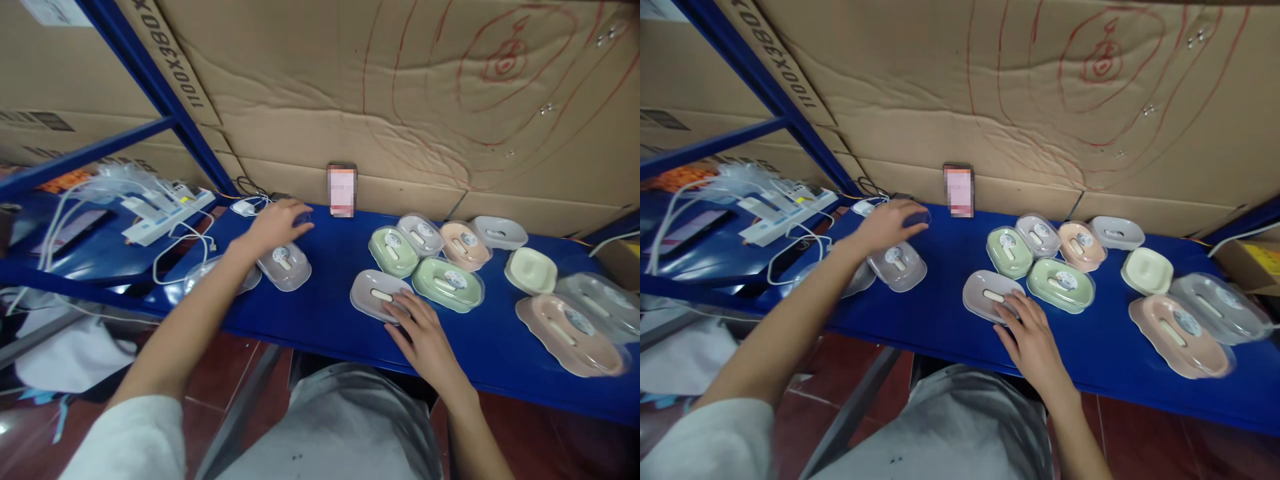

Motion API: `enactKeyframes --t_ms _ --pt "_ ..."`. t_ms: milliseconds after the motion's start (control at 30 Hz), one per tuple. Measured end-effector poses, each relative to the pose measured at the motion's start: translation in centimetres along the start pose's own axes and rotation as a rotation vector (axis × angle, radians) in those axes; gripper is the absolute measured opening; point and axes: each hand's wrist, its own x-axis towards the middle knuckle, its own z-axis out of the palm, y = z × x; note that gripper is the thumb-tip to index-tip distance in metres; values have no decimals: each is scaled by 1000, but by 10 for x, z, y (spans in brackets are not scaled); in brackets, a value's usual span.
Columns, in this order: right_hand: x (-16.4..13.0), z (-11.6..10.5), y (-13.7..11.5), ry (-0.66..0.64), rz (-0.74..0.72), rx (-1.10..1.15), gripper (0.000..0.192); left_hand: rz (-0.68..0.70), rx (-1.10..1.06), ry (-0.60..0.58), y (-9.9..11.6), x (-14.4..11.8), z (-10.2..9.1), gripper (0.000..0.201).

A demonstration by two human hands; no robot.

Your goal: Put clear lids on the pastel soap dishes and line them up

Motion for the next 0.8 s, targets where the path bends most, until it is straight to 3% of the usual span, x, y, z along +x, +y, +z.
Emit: enactKeyframes --t_ms 100,167,333,433,533,600,700,800 --pt "0 0 0 -1 11 9 38 -73 14 -75 -48 28 -6 60" --pt "0 0 0 -4 14 14 38 -91 15 -129 -64 37 -1 74" --pt "-1 -1 -3 -8 31 33 40 -47 -14 -185 -60 39 4 81" --pt "-3 -2 -5 -4 108 70 48 52 -60 -160 -32 29 -13 86" --pt "-4 -1 -6 -9 180 121 62 250 -144 -106 22 2 -19 84" --pt "-5 -1 -6 33 200 151 72 404 -195 -111 66 -22 -7 83" --pt "-6 -1 -5 110 203 166 83 541 -202 -136 122 -50 25 81" --pt "-6 -2 -3 65 190 157 73 574 -125 -94 148 -57 54 83"
